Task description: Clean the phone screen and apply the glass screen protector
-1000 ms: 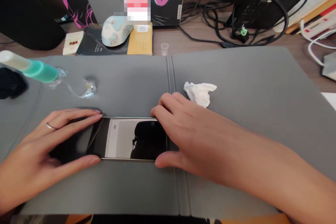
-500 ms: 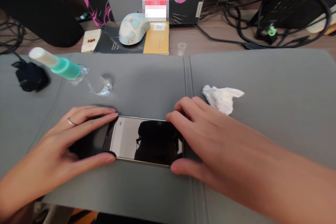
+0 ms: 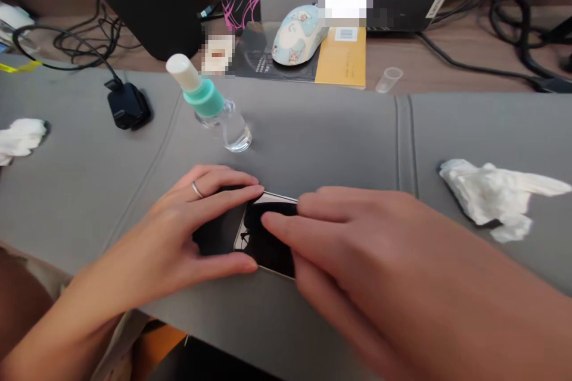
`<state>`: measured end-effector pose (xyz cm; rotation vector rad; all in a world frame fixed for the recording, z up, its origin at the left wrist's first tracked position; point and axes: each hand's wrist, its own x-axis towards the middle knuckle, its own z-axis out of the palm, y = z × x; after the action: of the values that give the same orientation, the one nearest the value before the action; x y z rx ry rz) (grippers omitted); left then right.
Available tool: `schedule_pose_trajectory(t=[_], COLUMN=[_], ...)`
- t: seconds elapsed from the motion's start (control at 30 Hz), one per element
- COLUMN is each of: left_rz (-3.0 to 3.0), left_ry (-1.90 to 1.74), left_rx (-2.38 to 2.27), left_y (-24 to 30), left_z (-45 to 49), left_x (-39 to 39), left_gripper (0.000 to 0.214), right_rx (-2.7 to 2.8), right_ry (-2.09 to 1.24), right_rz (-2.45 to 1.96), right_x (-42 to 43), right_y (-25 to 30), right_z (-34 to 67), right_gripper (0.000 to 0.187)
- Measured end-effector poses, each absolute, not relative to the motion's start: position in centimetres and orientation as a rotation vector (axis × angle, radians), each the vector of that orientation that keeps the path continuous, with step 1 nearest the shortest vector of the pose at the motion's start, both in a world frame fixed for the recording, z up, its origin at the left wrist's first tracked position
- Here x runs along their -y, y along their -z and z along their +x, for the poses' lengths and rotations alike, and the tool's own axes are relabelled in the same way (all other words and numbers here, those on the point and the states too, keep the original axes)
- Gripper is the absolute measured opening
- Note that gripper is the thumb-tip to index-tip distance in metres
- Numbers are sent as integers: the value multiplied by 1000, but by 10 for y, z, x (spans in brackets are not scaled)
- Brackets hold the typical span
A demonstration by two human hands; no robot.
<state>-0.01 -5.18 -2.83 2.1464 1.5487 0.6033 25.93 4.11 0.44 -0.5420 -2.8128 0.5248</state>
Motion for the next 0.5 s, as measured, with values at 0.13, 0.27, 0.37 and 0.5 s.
schedule_pose_trajectory(t=[0.13, 0.27, 0.37, 0.5], left_rz=[2147, 2195, 2205, 2209], left_ry=[-603, -611, -592, -570], left_rx=[-1552, -1547, -1549, -1548], left_y=[30, 30, 29, 28], left_z=[0, -1, -2, -1], left_x=[52, 52, 52, 52], left_gripper=[65, 64, 64, 62], right_rx=[2836, 2843, 2844, 2864], right_ry=[-451, -282, -270, -257], right_rz=[-248, -199, -195, -130], right_x=[-42, -43, -43, -45], right_y=[2, 15, 19, 16], right_z=[228, 226, 229, 230], right_gripper=[36, 40, 42, 51])
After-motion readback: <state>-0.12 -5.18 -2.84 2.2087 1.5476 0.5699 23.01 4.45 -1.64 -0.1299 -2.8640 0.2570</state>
